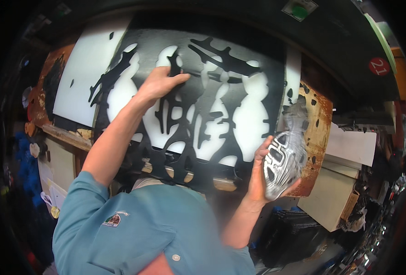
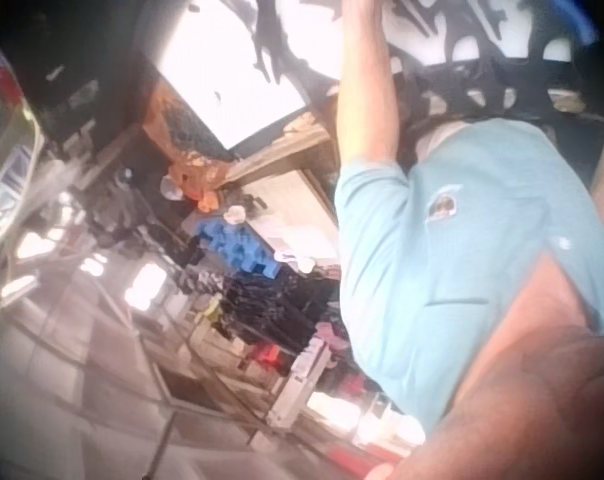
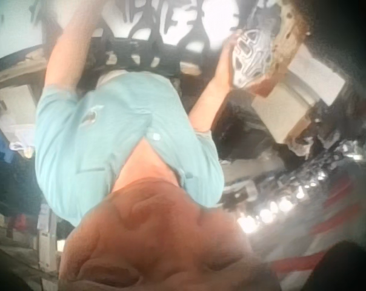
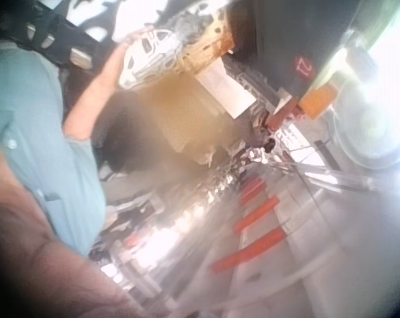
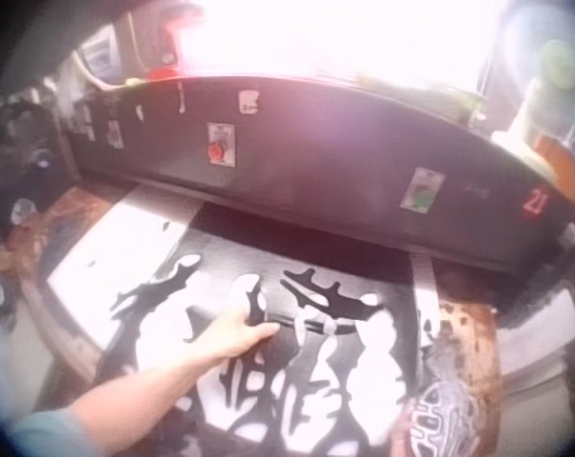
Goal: The person repeatedly presses a black stencil onto a flat surface using a wooden block, then peels off the stencil pieces by hand. The person collects the removed pieces and places them aside, then lays a new black sheet onto the surface.
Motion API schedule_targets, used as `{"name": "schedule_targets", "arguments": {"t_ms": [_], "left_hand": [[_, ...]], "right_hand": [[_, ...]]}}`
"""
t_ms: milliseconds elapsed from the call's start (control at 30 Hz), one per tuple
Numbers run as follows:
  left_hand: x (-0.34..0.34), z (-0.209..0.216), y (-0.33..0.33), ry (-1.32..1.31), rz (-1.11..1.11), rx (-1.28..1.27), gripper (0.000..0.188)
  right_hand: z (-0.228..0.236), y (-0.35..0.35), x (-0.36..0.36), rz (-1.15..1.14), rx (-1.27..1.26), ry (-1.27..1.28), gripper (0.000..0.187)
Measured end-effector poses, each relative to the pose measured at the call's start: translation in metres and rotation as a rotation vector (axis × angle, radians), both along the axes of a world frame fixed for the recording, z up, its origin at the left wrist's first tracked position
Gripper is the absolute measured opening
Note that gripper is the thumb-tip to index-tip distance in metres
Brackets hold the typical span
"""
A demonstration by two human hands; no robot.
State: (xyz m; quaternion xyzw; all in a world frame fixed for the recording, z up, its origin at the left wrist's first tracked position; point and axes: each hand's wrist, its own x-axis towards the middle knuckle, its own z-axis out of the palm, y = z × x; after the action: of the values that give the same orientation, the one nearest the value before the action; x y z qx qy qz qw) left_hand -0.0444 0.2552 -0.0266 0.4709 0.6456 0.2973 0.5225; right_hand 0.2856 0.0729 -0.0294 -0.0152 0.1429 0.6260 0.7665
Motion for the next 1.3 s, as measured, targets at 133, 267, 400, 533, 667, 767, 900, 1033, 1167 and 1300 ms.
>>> {"name": "schedule_targets", "arguments": {"t_ms": [133,267,400,533,667,767,900,1033,1167,1300], "left_hand": [[0.014,-0.013,0.005,0.173,0.007,0.122,0.036],[0.01,-0.009,-0.007,0.206,-0.039,0.159,0.033],[0.004,-0.006,-0.054,0.375,-0.109,0.252,0.037],[0.007,-0.014,-0.117,0.33,-0.111,0.343,0.043],[0.01,-0.014,-0.165,0.24,-0.164,0.342,0.038],[0.01,0.0,-0.179,0.204,-0.238,0.299,0.037],[-0.016,0.03,-0.175,0.232,-0.524,0.162,0.048],[-0.095,0.051,-0.154,0.145,-0.02,0.265,0.024],[-0.164,0.026,-0.105,0.813,0.078,0.384,0.039],[-0.184,0.001,-0.09,0.626,0.186,0.416,0.036]], "right_hand": [[-0.008,0.0,0.017,0.079,0.005,-0.176,0.099],[0.002,-0.004,0.039,0.179,-0.033,-0.587,0.089],[0.013,-0.015,0.034,0.118,-0.077,-0.919,0.085],[0.032,-0.012,0.018,0.171,-0.06,-0.895,0.092],[0.046,0.013,-0.012,0.234,-0.13,-1.29,0.1],[0.049,0.036,-0.048,0.32,-0.068,-1.504,0.103],[0.045,0.06,-0.096,0.452,-0.036,-1.604,0.091],[0.028,0.088,-0.142,0.409,-0.039,-2.055,0.083],[0.003,0.095,-0.184,0.198,0.084,-2.455,0.086],[-0.018,0.092,-0.211,0.05,0.081,-2.763,0.09]]}}
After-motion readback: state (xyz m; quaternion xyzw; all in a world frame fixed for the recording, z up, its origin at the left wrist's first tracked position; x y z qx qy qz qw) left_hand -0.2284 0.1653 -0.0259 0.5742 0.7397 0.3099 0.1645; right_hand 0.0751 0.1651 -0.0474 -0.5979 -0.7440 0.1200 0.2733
